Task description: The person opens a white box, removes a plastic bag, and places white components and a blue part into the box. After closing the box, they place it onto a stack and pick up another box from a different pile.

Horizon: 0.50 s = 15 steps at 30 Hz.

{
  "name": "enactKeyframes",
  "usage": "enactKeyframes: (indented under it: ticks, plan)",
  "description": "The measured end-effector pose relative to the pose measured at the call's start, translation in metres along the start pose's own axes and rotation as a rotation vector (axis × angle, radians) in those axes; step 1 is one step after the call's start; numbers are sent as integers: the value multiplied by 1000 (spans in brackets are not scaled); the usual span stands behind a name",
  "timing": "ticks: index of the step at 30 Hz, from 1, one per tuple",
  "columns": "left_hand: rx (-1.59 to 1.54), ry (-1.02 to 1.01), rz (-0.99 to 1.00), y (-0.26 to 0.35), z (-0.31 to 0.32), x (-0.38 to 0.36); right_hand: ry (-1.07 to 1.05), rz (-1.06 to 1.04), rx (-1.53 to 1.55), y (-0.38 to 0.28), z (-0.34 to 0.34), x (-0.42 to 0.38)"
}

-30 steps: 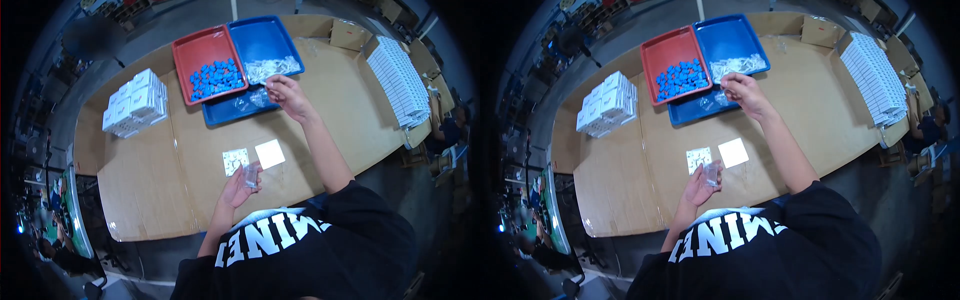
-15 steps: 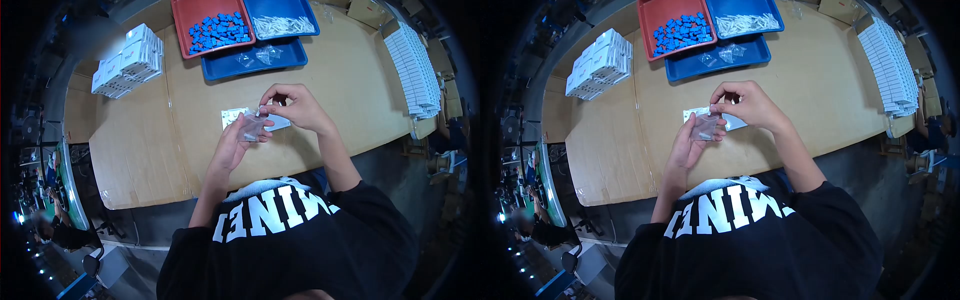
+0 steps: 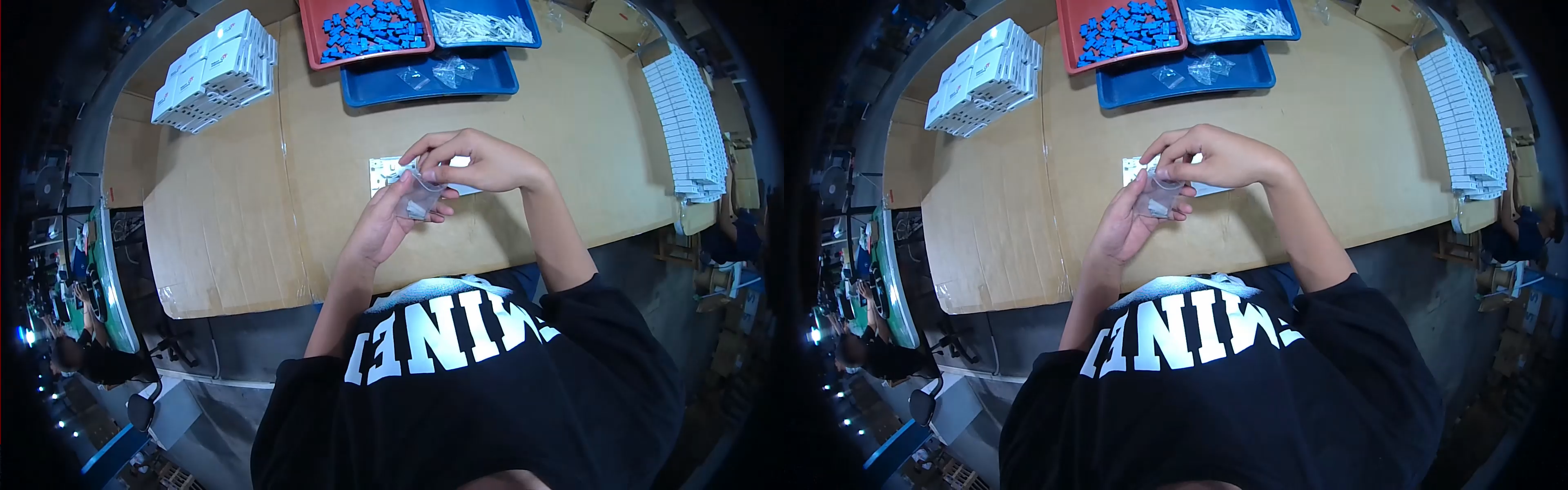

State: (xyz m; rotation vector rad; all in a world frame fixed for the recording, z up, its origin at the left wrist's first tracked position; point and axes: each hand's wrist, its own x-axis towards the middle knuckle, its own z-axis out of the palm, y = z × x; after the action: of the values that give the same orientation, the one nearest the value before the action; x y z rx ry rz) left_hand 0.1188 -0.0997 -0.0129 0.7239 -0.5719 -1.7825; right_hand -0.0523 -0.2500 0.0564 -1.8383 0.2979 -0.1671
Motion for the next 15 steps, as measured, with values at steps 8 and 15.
enactKeyframes:
  ticks: [8,15]
  plan:
    - [-61,-42,-16,-4,-3,4,-154,230,-1,-5,14,1]
    - [-44,-60,1,-6,-4,1,-110,162,66,7,15,-6]
